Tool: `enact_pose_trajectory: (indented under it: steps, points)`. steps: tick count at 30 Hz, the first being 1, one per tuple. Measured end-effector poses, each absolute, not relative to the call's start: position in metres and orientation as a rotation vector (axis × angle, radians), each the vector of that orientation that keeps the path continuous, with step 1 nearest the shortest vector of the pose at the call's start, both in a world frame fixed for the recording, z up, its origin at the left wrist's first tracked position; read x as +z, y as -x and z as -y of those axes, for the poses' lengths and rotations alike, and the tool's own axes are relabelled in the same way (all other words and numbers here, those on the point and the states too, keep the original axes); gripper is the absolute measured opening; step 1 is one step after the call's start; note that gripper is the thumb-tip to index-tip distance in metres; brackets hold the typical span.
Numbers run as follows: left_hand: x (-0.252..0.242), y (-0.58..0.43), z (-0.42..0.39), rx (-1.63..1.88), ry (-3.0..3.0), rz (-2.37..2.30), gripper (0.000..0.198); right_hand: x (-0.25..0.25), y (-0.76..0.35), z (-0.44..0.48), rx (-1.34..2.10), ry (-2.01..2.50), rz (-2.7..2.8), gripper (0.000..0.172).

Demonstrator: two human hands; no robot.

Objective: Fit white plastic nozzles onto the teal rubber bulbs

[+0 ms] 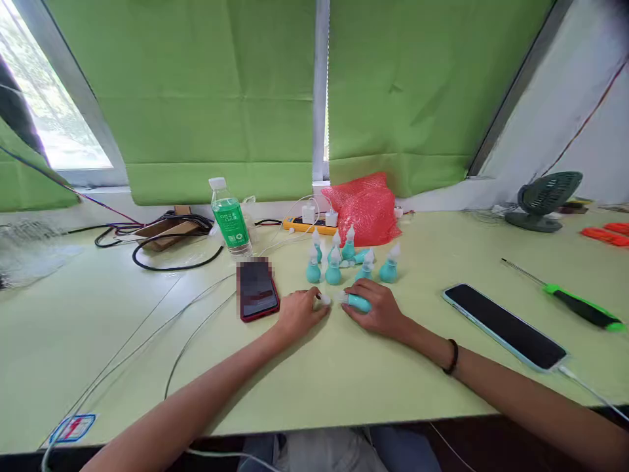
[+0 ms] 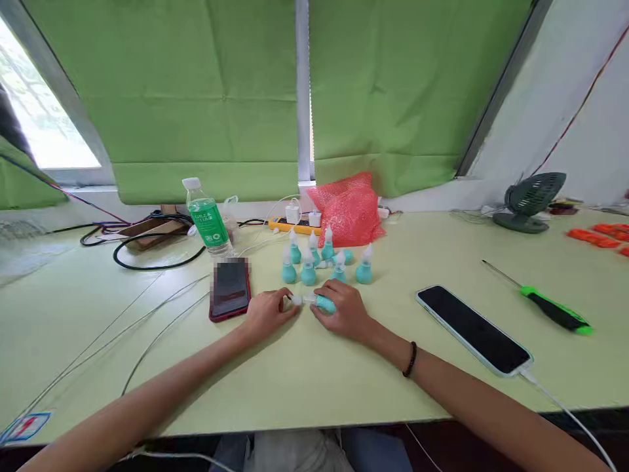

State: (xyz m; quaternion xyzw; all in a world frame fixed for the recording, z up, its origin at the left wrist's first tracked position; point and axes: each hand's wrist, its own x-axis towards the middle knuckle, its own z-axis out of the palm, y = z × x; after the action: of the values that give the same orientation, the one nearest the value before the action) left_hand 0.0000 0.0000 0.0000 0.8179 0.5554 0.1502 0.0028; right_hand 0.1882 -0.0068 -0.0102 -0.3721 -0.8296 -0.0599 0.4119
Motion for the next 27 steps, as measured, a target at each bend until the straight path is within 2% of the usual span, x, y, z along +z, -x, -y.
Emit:
enact_pose_trajectory:
  steps: [5,12,27]
  points:
    - [0.001,0.001,0.003,0.556,-2.512,-1.655,0.032,-0.006,-0.187,0.007,-0.115,0.891,2.127,0.017]
    - [0.008,-0.001,0.013,1.051,-2.664,-1.229,0.029,-0.007,-0.187,0.007,-0.064,0.759,2.195,0.025]
    - [0.002,-0.004,0.015,1.163,-2.833,-1.008,0.018,-0.007,-0.186,0.013,-0.100,0.724,2.205,0.024]
